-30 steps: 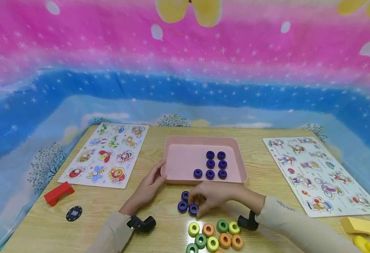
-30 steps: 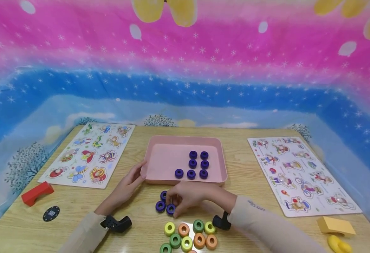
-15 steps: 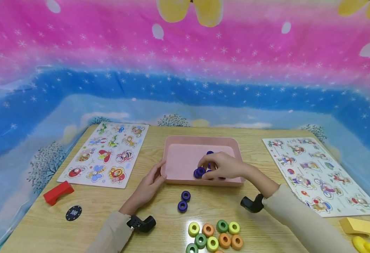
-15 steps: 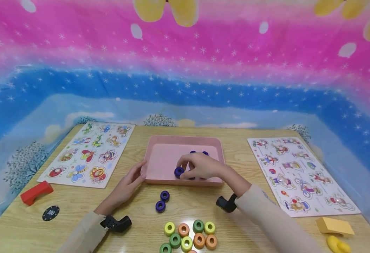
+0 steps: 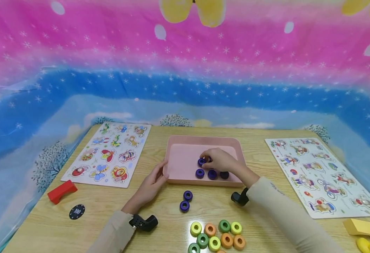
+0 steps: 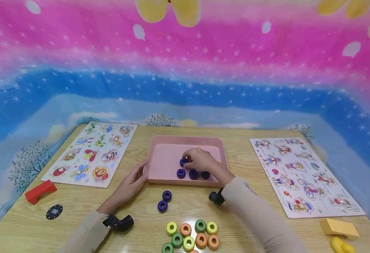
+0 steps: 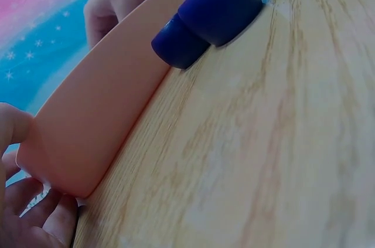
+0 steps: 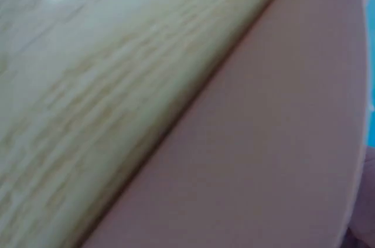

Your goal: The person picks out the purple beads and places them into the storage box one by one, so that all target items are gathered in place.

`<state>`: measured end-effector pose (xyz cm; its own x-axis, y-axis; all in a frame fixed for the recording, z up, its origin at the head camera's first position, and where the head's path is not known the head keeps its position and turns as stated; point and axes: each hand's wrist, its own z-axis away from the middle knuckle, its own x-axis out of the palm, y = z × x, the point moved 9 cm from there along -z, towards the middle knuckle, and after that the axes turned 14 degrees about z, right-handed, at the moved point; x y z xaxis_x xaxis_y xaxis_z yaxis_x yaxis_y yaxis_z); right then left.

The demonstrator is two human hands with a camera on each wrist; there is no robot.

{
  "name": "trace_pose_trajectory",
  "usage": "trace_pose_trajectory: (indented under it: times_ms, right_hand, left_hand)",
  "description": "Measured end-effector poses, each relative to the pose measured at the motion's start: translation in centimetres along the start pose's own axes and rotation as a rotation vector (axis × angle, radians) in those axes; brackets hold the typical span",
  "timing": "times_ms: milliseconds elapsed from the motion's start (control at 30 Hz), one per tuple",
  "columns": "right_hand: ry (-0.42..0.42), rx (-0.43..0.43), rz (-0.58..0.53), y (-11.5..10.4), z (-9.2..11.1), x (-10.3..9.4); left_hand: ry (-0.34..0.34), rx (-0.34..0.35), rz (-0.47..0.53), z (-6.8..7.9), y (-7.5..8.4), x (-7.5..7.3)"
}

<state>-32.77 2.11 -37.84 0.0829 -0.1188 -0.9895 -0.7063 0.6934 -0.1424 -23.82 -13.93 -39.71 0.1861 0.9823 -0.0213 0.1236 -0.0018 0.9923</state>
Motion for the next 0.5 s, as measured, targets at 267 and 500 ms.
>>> trace_pose_trajectory:
  times_ms: [267, 500]
  right_hand:
    - [0.008, 0.007, -0.011, -0.2, 0.5, -0.9]
    - [0.08, -0.17, -0.131, -2.8, 2.2, -2.8]
  left_hand:
    - [0.003, -0.005, -0.016, 0.0, 0.1, 0.0]
    - [0.007, -0.004, -0.023, 0.0, 0.0, 0.0]
